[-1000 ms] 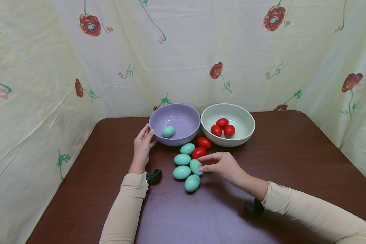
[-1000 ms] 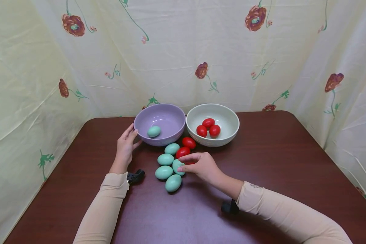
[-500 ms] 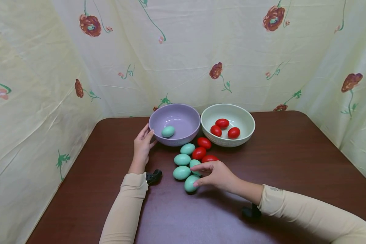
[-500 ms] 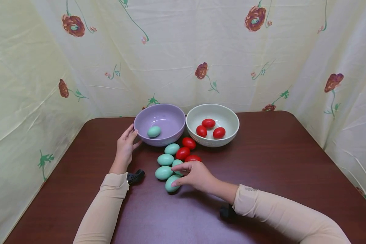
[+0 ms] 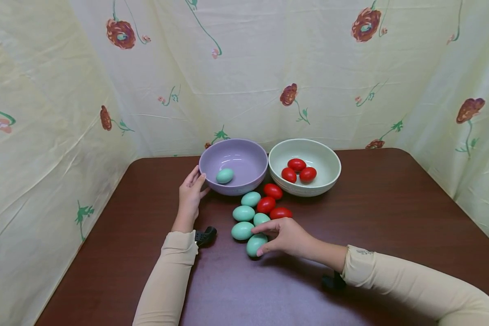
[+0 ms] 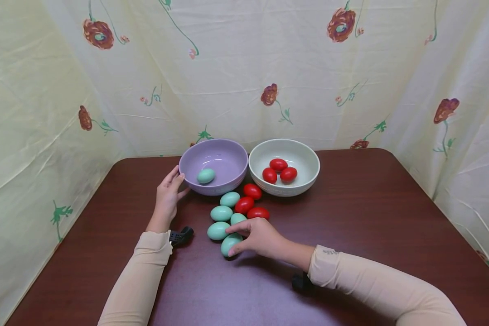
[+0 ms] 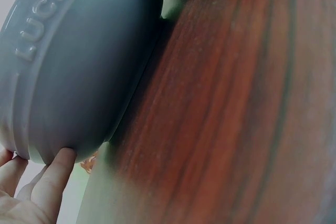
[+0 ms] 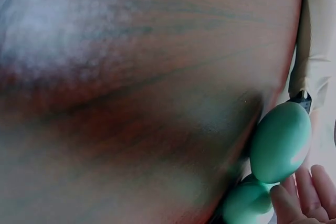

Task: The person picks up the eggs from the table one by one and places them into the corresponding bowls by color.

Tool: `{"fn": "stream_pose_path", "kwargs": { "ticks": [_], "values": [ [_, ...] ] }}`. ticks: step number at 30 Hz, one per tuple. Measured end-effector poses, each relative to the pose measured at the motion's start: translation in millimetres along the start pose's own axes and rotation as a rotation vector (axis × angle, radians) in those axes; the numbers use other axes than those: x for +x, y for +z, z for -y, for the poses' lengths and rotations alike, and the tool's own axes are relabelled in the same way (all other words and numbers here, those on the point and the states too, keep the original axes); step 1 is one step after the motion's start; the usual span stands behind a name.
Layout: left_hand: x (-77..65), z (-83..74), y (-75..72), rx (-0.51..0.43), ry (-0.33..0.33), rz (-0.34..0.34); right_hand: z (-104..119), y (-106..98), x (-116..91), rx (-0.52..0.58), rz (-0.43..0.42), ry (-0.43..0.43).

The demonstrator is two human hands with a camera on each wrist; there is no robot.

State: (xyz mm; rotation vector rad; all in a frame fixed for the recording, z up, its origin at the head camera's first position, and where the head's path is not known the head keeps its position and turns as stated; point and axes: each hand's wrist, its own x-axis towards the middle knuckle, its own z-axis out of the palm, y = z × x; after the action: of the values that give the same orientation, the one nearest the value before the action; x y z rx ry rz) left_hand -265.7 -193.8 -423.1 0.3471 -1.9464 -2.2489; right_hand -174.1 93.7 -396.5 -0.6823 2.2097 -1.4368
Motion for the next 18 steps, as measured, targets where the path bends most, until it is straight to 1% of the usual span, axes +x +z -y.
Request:
{"fn": "stream_pose_path", "kwargs": {
  "ticks": [3,8,15,18],
  "values": [
    [0.4,0.5,-0.2,-0.009,0.004,0.007,1.9,0.3,-0.7,-0.037,0.002,-0.004],
    [1.3,0.8,-0.7,-0.023,0.006,0.014,4.0,0.4,-1.2,-0.061,-0.001,-0.003],
    [0.8,0.4,-0.6,-0.023,0.006,0.016,-1.2,-1.0,1.0,-0.129,-0.011,0.007],
    [0.2,0.3,-0.1,-0.027,0.005,0.014,-4.0,-1.6,2.1,-0.134,-0.008,0.015]
  ]
}}
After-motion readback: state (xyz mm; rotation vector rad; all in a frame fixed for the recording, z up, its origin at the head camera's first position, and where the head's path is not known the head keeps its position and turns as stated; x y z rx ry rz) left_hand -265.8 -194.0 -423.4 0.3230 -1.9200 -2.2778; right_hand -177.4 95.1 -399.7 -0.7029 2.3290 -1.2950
